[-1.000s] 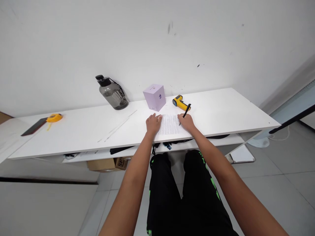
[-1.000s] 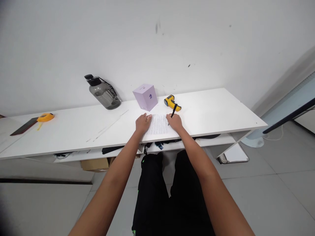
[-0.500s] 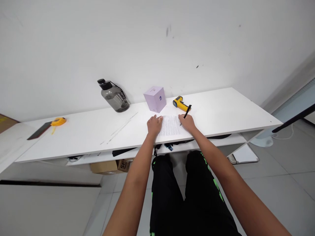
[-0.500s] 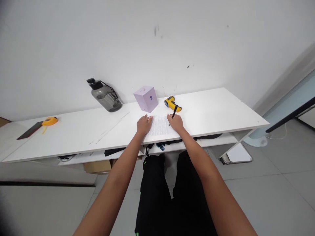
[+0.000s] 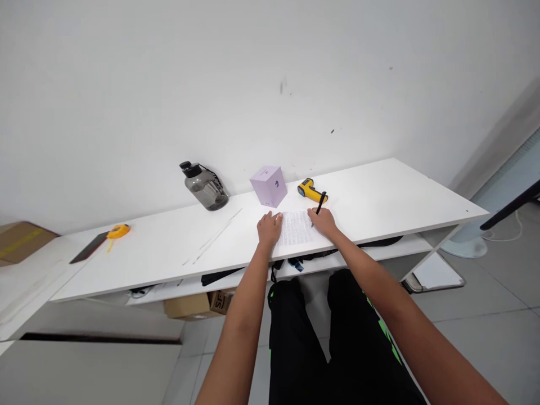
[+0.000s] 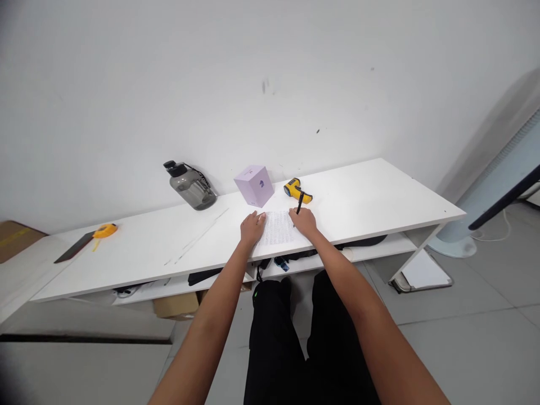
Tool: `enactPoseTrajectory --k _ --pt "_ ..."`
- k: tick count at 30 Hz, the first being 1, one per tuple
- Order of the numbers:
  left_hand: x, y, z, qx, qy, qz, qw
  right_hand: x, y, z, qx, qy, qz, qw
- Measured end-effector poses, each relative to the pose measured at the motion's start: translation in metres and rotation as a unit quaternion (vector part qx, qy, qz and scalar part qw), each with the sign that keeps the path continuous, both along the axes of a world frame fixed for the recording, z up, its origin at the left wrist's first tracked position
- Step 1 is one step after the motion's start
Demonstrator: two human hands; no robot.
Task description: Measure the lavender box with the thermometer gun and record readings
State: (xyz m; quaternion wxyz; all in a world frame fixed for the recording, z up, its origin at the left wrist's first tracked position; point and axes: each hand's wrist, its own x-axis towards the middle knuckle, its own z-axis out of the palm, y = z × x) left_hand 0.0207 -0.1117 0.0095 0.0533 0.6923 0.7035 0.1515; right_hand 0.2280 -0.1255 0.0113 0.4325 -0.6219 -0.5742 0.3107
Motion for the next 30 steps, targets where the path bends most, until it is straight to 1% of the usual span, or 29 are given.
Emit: enactPoseTrajectory --k 6,14,27,30 --pt "-0.0006 0.0006 0.0004 -0.001 0.002 -0.002 1.0 0.0008 -0.0006 -0.0017 0.018 0.023 -0.017 0.999" --pt "-0.0002 0.001 0.0 -0.003 0.001 -0.002 1.0 -0.0005 0.0007 -0.0027 0.021 -0.008 -0.026 0.999" --pt "-0.0001 0.0031 -0.0027 -0.004 -0.005 -0.002 1.0 0.0009 -0.001 -0.0005 -0.002 -0.013 -0.001 1.0" --pt "-0.0004 0.003 -0.0033 -0.001 -0.009 -0.008 1.0 0.0013 -0.0017 -0.0001 0.004 -0.011 -0.004 1.0"
